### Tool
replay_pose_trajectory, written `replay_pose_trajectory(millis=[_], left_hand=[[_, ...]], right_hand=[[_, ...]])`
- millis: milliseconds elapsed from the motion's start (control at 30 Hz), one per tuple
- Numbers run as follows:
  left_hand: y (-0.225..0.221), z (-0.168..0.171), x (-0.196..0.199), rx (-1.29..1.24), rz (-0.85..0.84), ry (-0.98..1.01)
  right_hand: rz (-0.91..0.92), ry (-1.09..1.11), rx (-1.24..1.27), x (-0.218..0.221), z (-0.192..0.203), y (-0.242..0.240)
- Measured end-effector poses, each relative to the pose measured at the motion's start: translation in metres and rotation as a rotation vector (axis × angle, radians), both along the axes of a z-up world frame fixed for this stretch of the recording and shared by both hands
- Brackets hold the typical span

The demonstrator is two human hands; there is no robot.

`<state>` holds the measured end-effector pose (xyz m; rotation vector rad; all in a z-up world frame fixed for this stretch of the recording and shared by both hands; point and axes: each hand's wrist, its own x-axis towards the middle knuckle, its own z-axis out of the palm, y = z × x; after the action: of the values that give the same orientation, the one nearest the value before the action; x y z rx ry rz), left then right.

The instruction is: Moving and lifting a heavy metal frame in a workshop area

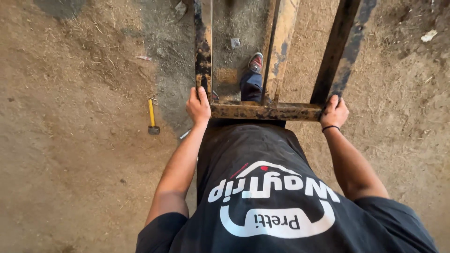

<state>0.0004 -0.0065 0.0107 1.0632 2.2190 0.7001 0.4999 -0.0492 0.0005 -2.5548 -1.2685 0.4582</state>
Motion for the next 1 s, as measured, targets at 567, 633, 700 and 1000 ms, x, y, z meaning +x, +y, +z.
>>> replay_pose_trajectory(millis=[567,633,700,1000], left_hand=[[0.007,0.021,-0.005,-0.068,-0.076,-0.056],[0.011,0.018,-0.003,-0.057,-0.077,-0.067],[-0.001,0.014,-0.006,-0.051,-0.092,-0.073],[-0.005,-0.061,-0.002,0.013,-0.055,0.04]], right_hand=[[-0.003,0.041,-0.052,0.001,0.026,0.004],[0.002,0.056,-0.031,0.003,0.025,0.01],[-0.008,0.075,-0.013,0.0,0.021,-0.003],[-0.045,-0.03,-0.07,-0.013,-0.034,0.001]])
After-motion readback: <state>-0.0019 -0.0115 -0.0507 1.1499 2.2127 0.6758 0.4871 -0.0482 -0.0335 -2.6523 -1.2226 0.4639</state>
